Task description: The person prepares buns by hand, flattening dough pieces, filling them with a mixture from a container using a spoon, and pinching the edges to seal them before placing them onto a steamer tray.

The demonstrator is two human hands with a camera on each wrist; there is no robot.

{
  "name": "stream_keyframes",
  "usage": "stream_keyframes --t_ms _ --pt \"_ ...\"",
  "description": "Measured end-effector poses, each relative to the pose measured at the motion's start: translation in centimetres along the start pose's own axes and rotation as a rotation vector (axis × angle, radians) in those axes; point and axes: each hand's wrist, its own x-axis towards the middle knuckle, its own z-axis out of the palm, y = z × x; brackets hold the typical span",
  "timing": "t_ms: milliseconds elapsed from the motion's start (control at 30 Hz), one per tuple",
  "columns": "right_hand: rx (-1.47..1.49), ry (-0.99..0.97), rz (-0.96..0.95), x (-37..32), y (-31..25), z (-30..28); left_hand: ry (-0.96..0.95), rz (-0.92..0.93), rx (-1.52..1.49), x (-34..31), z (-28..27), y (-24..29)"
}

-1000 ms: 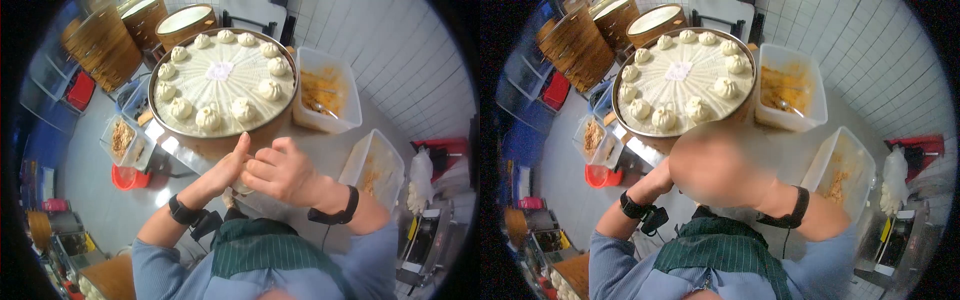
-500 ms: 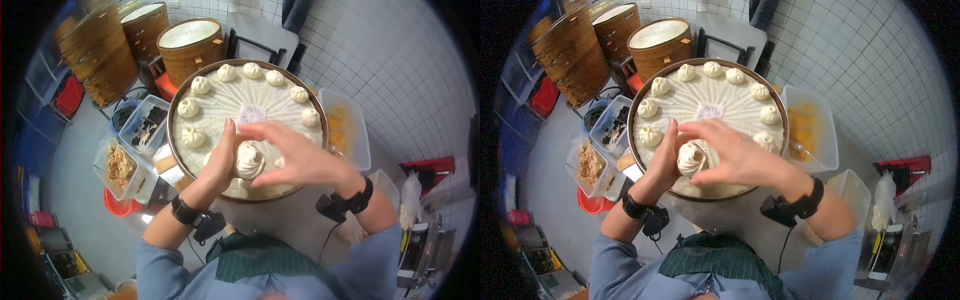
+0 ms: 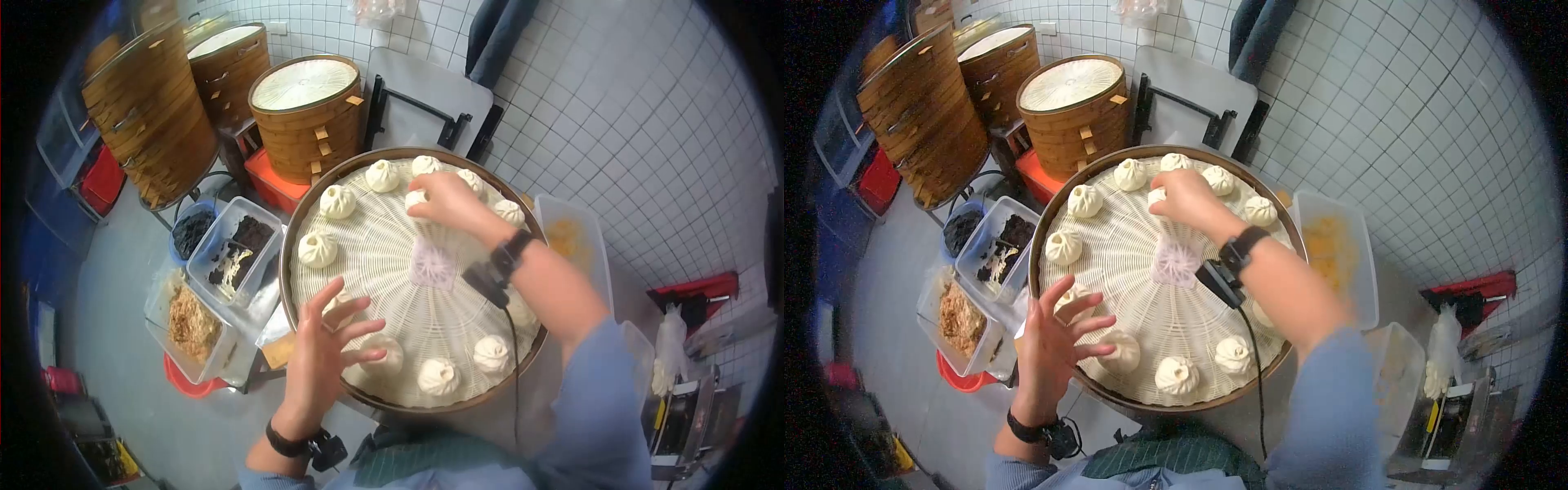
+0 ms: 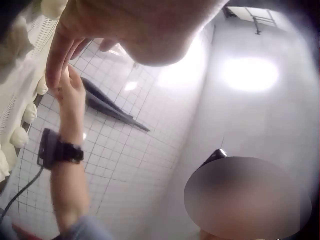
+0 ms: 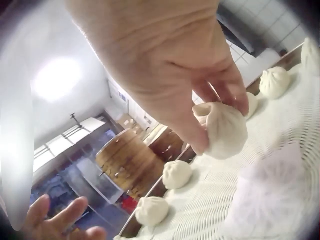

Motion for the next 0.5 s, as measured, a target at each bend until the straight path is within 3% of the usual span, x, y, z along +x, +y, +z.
stream_keyframes --t_ms 67,200,267,433,500 --pt "-0.061 -0.044 -0.028 1.6 1.8 2.2 0.038 0.001 -0.044 -0.3 -0.4 -0.2" --pt "-0.081 -0.132 0.028 1.7 0.7 0.1 0.063 0.000 -0.038 -0.8 -0.1 0.1" --pt "0.011 0.113 -0.019 0.6 2.1 -3.3 0.060 0.003 -0.036 -1.1 -0.2 0.0" --pt "0.178 0.223 0.284 -15.1 3.4 -12.5 -0.036 -0.011 -0.020 -2.1 1.2 -0.2" --pt "0.161 0.287 0.361 -24.1 4.4 -13.4 -0.246 -0.117 -0.018 -2.3 2.2 -0.6"
